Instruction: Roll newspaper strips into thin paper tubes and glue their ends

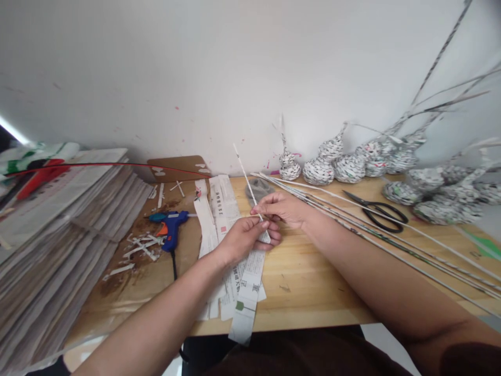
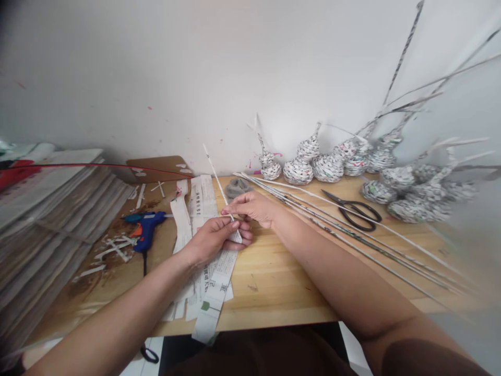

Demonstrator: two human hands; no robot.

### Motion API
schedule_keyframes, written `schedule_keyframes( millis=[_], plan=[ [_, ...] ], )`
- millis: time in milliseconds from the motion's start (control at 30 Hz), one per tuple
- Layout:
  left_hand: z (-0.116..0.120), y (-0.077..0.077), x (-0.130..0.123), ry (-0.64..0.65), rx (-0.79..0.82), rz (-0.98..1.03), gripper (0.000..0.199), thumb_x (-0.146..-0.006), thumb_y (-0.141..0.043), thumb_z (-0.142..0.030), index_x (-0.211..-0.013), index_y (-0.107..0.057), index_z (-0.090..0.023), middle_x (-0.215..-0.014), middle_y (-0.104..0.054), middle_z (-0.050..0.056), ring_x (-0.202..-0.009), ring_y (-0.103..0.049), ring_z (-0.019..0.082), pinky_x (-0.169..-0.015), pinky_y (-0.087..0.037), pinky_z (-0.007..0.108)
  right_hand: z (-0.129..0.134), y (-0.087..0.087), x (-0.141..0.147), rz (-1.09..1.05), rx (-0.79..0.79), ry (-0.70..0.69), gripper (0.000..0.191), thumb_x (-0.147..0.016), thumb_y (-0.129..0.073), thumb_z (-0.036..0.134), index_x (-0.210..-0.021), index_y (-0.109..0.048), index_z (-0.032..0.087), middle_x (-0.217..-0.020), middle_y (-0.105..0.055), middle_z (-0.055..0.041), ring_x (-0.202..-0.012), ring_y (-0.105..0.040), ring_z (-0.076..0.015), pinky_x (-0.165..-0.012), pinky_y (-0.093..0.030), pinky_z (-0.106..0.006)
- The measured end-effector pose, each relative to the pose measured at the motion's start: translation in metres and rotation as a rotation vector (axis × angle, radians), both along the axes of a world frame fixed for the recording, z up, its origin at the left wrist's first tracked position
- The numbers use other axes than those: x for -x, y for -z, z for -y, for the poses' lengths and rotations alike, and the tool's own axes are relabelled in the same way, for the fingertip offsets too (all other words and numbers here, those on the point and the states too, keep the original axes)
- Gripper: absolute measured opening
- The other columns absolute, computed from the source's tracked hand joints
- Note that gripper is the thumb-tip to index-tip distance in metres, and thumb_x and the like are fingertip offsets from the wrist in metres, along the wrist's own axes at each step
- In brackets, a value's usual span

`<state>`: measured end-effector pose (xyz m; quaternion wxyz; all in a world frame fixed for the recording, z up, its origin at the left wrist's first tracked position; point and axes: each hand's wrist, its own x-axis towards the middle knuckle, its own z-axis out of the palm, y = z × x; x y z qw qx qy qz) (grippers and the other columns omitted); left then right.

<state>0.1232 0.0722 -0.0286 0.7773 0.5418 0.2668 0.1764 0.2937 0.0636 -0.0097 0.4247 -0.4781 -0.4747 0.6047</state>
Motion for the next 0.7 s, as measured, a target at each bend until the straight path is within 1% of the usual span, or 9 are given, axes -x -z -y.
schedule_keyframes(
  millis=[100,167,267,333,400,467,533,600,700],
  plan=[
    [0.0005,0.0,0.0,0.007,-0.005,-0.011,0.038,-0.08,-0.064,-0.045,-0.095,-0.067,-0.011,-0.092,-0.071,0.013,-0.086,-0.068,0.021,-0.079,-0.055,0.037,-0.0008,0.0004,0.0008,-0.017,0.002,0.029,0.031,-0.063,-0.08,0.038,-0.073,-0.069,0.011,-0.047,-0.051,0.0051,-0.039,-0.036,-0.0029,-0.036,-0.02,-0.018],
    [0.0008,-0.0003,-0.0001,0.013,-0.004,-0.017,0.038,-0.08,-0.064,-0.045,-0.095,-0.067,-0.01,-0.091,-0.071,0.013,-0.086,-0.068,0.021,-0.079,-0.055,0.037,-0.0013,0.0008,0.0013,-0.036,0.011,0.04,0.03,-0.061,-0.082,0.036,-0.067,-0.065,0.012,-0.046,-0.048,0.0062,-0.039,-0.035,-0.0024,-0.037,-0.019,-0.018],
    [0.0011,-0.0017,-0.0002,0.02,-0.002,-0.032,0.038,-0.081,-0.064,-0.045,-0.095,-0.067,-0.01,-0.09,-0.07,0.013,-0.085,-0.068,0.02,-0.077,-0.056,0.035,-0.0021,0.0017,0.0031,-0.054,0.032,0.063,0.035,-0.059,-0.083,0.036,-0.059,-0.056,0.014,-0.045,-0.045,0.0078,-0.039,-0.032,-0.0022,-0.036,-0.018,-0.018],
    [0.001,-0.0032,-0.0001,0.018,-0.008,-0.042,0.038,-0.081,-0.063,-0.045,-0.094,-0.067,-0.01,-0.089,-0.07,0.012,-0.084,-0.068,0.019,-0.076,-0.056,0.034,-0.0021,0.0014,0.0044,-0.048,0.041,0.1,0.038,-0.057,-0.084,0.037,-0.058,-0.054,0.014,-0.045,-0.043,0.0083,-0.038,-0.031,-0.0021,-0.036,-0.018,-0.018],
    [0.0009,-0.0046,0.0,0.014,-0.015,-0.044,0.038,-0.081,-0.063,-0.045,-0.093,-0.067,-0.009,-0.087,-0.07,0.012,-0.083,-0.068,0.019,-0.075,-0.056,0.033,-0.0012,0.0,0.0045,-0.034,0.042,0.107,0.035,-0.059,-0.082,0.039,-0.063,-0.058,0.014,-0.046,-0.045,0.0077,-0.038,-0.032,-0.0025,-0.036,-0.019,-0.018],
    [0.0007,-0.0051,0.0,0.01,-0.018,-0.038,0.038,-0.081,-0.063,-0.046,-0.092,-0.067,-0.01,-0.086,-0.071,0.012,-0.083,-0.068,0.02,-0.075,-0.056,0.034,-0.0002,-0.0019,0.0031,-0.012,0.027,0.032,0.034,-0.065,-0.077,0.044,-0.075,-0.066,0.013,-0.048,-0.049,0.0057,-0.039,-0.037,-0.0037,-0.037,-0.022,-0.019],
    [0.0006,-0.0047,-0.0003,0.004,-0.02,-0.037,0.039,-0.08,-0.063,-0.047,-0.092,-0.067,-0.01,-0.086,-0.071,0.012,-0.082,-0.069,0.02,-0.074,-0.056,0.035,0.0003,-0.0029,0.0012,0.02,0.004,-0.042,0.038,-0.07,-0.073,0.047,-0.084,-0.07,0.012,-0.05,-0.053,0.0035,-0.041,-0.041,-0.0045,-0.038,-0.022,-0.019],
    [0.0007,-0.0038,-0.0009,-0.004,-0.02,-0.039,0.04,-0.079,-0.064,-0.048,-0.092,-0.067,-0.01,-0.087,-0.071,0.012,-0.082,-0.069,0.02,-0.075,-0.056,0.036,-0.0002,-0.0023,0.0006,0.043,-0.009,-0.028,0.037,-0.068,-0.074,0.046,-0.08,-0.071,0.011,-0.053,-0.056,0.0022,-0.042,-0.041,-0.0042,-0.039,-0.021,-0.02],
    [0.0014,-0.003,-0.0018,-0.02,-0.018,-0.047,0.04,-0.078,-0.066,-0.046,-0.093,-0.066,-0.009,-0.088,-0.071,0.012,-0.084,-0.069,0.02,-0.076,-0.056,0.036,-0.0017,0.0,0.0033,0.037,-0.005,0.076,0.035,-0.062,-0.08,0.043,-0.07,-0.068,0.011,-0.054,-0.055,0.0028,-0.043,-0.037,-0.0037,-0.039,-0.019,-0.02]
  ],
)
